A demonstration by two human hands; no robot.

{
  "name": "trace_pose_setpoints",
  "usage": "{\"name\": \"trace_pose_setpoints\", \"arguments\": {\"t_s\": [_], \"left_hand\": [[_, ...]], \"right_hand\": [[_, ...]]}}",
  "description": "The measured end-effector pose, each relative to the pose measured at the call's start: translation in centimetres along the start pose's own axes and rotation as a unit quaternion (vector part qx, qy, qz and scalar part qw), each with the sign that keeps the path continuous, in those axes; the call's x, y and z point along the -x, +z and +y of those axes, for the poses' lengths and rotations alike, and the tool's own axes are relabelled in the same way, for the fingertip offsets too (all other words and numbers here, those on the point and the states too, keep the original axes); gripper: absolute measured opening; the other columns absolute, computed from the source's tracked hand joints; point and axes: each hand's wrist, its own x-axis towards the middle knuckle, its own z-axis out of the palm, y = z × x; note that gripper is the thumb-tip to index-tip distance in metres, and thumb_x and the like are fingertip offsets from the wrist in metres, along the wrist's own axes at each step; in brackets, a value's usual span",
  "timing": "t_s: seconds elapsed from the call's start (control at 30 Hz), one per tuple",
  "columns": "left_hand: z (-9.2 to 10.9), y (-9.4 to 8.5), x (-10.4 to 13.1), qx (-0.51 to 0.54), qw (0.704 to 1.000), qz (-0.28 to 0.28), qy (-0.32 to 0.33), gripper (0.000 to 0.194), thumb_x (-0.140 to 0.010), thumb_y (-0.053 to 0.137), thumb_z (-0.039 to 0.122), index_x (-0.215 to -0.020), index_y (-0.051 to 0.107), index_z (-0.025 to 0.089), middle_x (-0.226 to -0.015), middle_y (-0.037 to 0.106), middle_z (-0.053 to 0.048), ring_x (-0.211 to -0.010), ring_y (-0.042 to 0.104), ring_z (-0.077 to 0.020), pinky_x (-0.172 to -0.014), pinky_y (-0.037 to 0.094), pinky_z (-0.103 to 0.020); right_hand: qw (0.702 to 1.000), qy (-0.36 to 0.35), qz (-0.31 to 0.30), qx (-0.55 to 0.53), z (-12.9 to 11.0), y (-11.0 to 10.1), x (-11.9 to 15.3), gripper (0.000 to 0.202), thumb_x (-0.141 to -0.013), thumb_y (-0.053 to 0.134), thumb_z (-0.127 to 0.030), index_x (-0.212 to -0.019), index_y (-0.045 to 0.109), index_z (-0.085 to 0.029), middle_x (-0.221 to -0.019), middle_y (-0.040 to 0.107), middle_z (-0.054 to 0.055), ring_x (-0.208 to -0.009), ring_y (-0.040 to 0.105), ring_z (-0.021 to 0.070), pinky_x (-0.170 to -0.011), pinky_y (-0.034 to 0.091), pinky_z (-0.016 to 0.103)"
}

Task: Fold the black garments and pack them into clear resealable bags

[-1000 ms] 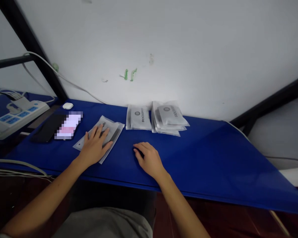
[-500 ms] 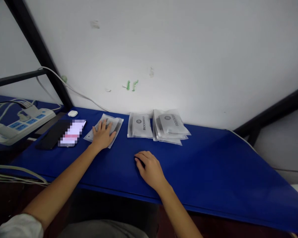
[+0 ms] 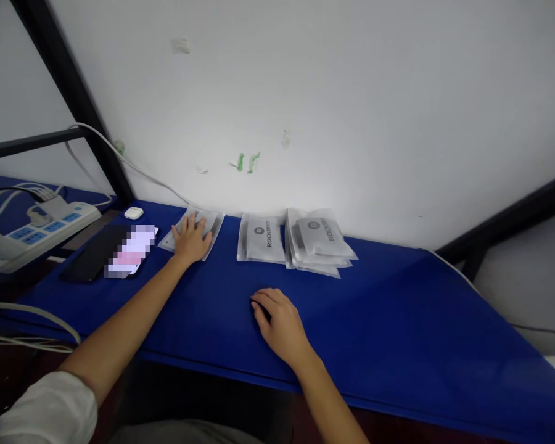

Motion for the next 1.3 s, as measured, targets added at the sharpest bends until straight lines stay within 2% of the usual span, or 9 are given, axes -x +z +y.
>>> {"name": "trace_pose_setpoints", "arguments": {"t_s": [0.6, 0.93, 1.3], "left_hand": [[0.0, 0.0, -0.5, 0.022, 1.0, 0.002, -0.008, 0.059, -0.092, 0.028, 0.043, -0.143, 0.038, 0.016, -0.156, 0.023, -0.015, -0.144, 0.015, -0.0354, -0.111, 0.014, -0.065], [0.7, -0.5, 0.4, 0.021, 1.0, -0.001, 0.005, 0.058, -0.092, 0.031, 0.041, -0.142, 0.039, 0.013, -0.156, 0.022, -0.018, -0.144, 0.016, -0.0357, -0.111, 0.015, -0.062], [0.4, 0.2, 0.8, 0.021, 1.0, 0.02, 0.011, 0.057, -0.092, 0.031, 0.04, -0.142, 0.039, 0.015, -0.156, 0.024, -0.016, -0.144, 0.016, -0.0336, -0.112, 0.016, -0.06]], "right_hand": [[1.0, 0.006, -0.001, -0.003, -0.1, 0.0, -0.1, 0.019, -0.092, 0.049, -0.021, -0.097, 0.067, -0.022, -0.099, 0.069, 0.007, -0.093, 0.064, 0.021, -0.085, 0.053, 0.04], [1.0, 0.008, -0.001, -0.008, -0.2, -0.1, -0.2, 0.019, -0.092, 0.048, -0.021, -0.097, 0.067, -0.022, -0.099, 0.069, 0.007, -0.092, 0.064, 0.0213, -0.086, 0.053, 0.042], [1.0, 0.004, 0.007, -0.005, -0.1, 0.1, -0.1, 0.019, -0.092, 0.047, -0.022, -0.097, 0.066, -0.022, -0.098, 0.069, 0.008, -0.092, 0.064, 0.0216, -0.086, 0.054, 0.042]]}}
